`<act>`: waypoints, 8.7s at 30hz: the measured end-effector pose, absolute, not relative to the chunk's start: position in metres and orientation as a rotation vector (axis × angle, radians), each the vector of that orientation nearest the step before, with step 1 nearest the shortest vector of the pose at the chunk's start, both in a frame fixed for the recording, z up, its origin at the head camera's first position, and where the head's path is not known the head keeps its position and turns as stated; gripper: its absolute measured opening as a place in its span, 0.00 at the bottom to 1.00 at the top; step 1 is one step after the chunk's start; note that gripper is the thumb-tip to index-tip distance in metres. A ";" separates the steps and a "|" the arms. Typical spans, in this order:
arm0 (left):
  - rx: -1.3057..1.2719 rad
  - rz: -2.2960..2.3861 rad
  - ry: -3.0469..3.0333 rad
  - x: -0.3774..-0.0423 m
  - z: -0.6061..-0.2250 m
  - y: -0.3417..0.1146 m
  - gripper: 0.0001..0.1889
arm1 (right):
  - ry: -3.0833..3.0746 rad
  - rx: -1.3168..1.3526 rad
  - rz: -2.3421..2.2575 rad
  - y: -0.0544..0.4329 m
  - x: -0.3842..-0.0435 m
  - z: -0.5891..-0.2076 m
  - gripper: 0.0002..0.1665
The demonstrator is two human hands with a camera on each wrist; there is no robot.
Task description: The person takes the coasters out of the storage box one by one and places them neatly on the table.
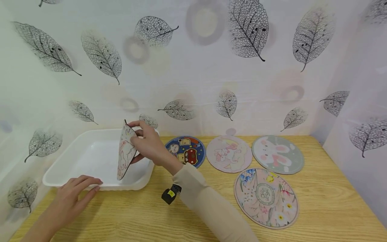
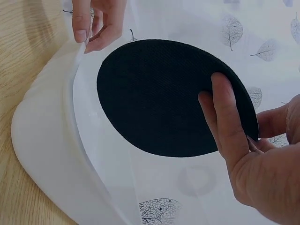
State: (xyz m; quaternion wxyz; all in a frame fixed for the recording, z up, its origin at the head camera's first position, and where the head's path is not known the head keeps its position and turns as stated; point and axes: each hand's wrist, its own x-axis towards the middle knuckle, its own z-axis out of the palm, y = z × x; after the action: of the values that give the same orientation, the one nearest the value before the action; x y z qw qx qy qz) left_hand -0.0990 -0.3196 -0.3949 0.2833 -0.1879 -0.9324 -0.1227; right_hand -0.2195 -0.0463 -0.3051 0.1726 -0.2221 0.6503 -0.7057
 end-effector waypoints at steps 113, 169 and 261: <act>-0.545 -0.389 -2.444 -0.107 -0.396 -0.324 0.20 | 2.259 -0.715 -1.801 0.110 -0.202 -0.328 0.22; -0.506 -0.371 -2.468 -0.105 -0.399 -0.325 0.18 | 2.166 -0.521 -1.636 0.189 -0.186 -0.390 0.26; -0.472 -0.371 -2.471 -0.105 -0.399 -0.323 0.19 | 2.765 -0.506 -0.755 0.200 -0.177 -0.397 0.09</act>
State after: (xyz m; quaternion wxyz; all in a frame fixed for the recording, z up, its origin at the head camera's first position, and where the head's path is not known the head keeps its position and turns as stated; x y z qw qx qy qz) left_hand -0.1051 -0.3230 -0.3989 0.2948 -0.1772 -0.9286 -0.1394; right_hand -0.1769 0.2004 -0.3972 0.1150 -0.1728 0.9437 -0.2576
